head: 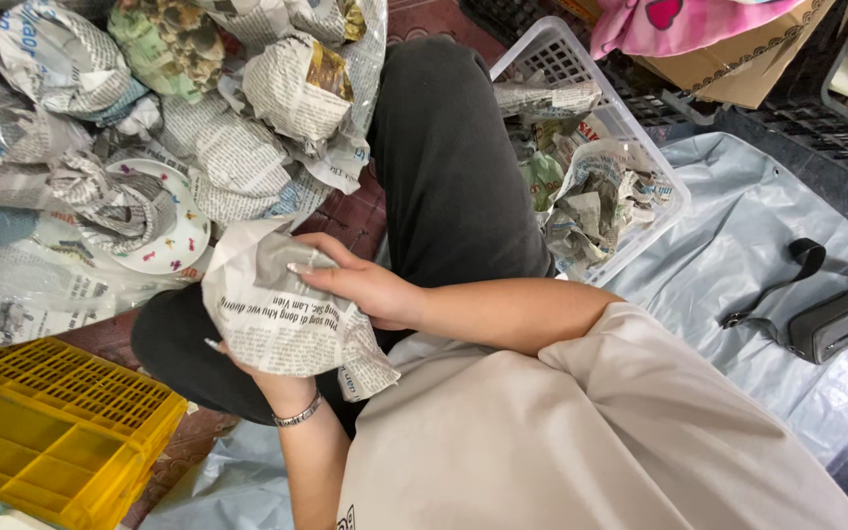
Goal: The person sits cross-legged on the floor and wraps small items with newspaper. They pick up items, fold newspaper around them, and place the wrapped bundles into a nearby basket.
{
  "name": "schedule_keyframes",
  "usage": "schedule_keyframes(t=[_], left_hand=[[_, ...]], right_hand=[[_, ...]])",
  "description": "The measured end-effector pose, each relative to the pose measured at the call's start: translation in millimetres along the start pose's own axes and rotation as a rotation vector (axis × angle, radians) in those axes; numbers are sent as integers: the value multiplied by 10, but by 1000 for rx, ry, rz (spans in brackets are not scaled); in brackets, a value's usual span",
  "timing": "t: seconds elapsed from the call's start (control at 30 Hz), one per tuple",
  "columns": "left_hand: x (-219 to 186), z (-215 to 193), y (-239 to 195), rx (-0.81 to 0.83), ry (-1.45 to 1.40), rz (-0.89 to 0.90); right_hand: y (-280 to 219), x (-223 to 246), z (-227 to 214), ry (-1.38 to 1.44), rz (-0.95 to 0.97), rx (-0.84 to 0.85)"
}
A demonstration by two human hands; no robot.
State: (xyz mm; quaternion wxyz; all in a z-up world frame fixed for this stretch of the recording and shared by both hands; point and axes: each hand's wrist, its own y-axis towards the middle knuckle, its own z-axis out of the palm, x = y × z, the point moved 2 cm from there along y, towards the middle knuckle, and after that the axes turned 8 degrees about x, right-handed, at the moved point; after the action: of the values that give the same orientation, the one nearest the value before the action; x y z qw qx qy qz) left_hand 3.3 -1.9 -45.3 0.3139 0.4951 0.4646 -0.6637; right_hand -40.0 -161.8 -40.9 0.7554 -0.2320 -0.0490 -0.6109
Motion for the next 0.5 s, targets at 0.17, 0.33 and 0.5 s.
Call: schedule_keyframes(t=[0.17,0.33,0.5], left_hand=[[-64,22,-99,-42,-424,-105],[10,37,-411,-131,-277,-303],[-247,303,-400,435,-1148,-245]], right_hand=[[-43,321,19,-574,-245,-90],[-148,461,78,-950,-523,-76],[-143,407,164,-1190,-765,-77]])
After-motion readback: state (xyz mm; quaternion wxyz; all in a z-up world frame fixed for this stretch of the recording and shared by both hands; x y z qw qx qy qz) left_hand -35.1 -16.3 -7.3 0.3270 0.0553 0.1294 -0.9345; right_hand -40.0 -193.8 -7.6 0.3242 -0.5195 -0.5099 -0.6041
